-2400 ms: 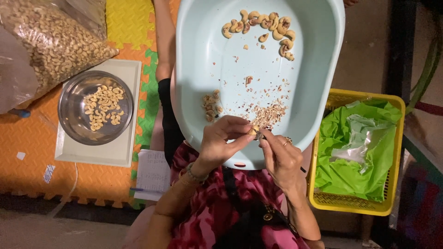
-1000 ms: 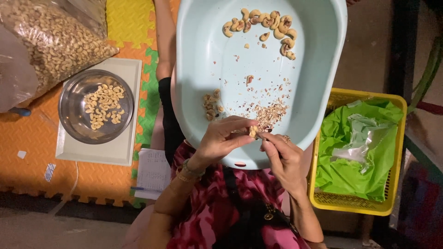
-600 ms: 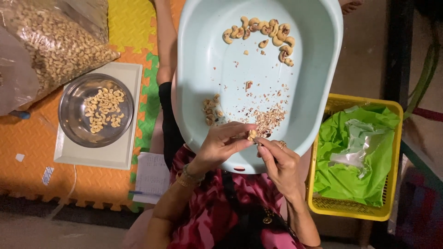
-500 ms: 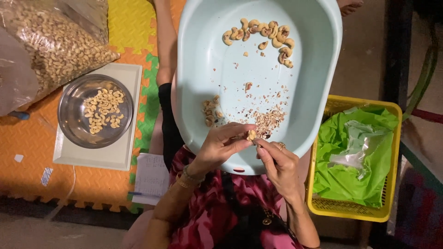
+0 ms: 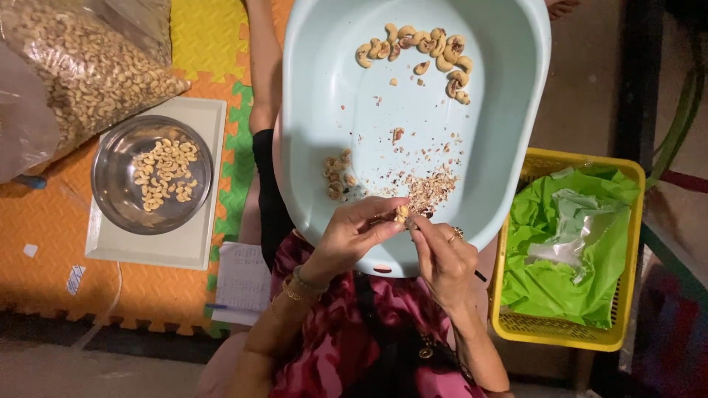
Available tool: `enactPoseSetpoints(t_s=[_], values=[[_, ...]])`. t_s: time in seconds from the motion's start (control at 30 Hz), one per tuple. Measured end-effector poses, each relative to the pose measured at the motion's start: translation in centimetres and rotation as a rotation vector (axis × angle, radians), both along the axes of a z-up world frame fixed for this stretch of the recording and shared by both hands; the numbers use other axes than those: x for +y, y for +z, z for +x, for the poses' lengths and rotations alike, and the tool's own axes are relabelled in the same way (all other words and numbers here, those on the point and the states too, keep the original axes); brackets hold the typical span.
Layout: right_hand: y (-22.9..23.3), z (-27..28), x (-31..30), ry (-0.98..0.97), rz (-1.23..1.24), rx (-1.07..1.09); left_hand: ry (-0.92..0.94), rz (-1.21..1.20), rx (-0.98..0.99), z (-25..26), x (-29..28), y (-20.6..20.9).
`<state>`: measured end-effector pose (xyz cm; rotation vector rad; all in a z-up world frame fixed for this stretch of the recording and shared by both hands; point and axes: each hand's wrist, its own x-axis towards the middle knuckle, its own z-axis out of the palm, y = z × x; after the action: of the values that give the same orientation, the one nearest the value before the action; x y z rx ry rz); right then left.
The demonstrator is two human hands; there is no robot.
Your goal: Manually peeling the skin off cashew nuts and placing them in a bowl.
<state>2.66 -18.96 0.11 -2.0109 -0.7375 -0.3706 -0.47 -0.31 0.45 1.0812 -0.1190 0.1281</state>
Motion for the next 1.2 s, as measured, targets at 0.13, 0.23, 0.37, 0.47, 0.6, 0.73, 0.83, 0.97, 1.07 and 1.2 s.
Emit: enactPoseSetpoints(t_s=[0.13, 0.23, 0.37, 0.47, 0.6, 0.73, 0.83, 0.97, 1.07, 1.2], values=[[-1.8, 0.3, -0.3, -0.03, -0.032, -0.06, 0.001, -0.003, 0.013, -0.1, 0.2, 0.2], [-2.9, 0.5, -0.5, -0.054, -0.059, -0.072, -0.026, -0.014, 0.062, -0.3, 0.4, 0.5], [-0.3, 1.1, -0.3, -0.039, -0.021, -0.009, -0.048, -0.073, 0.151, -0.8, 0.1, 0.1], [0.8, 1.0, -0.6, 0.001, 0.022, 0.114, -0.043, -0.09, 0.169, -0.5, 0.3, 0.8], [1.0, 0.8, -0.7, 0.057, 0.044, 0.233, -0.043, -0.09, 0.154, -0.3, 0.5, 0.1], [1.0, 0.5, -0.4, 0.079, 0.05, 0.265, -0.039, -0.119, 0.174, 0.0, 0.4, 0.7], [1.6, 0.0, 0.1, 0.063, 0.045, 0.28, -0.055, -0.157, 0.155, -0.1, 0.3, 0.5], [1.7, 0.1, 0.0, 0.066, 0.066, 0.279, -0.053, -0.137, 0.197, 0.0, 0.3, 0.6], [1.0, 0.0, -0.1, 0.07, 0.064, 0.255, -0.038, -0.117, 0.209, -0.1, 0.3, 0.8], [1.9, -0.2, 0.3, 0.059, 0.047, 0.169, -0.036, -0.078, 0.21, -0.1, 0.4, 0.9]])
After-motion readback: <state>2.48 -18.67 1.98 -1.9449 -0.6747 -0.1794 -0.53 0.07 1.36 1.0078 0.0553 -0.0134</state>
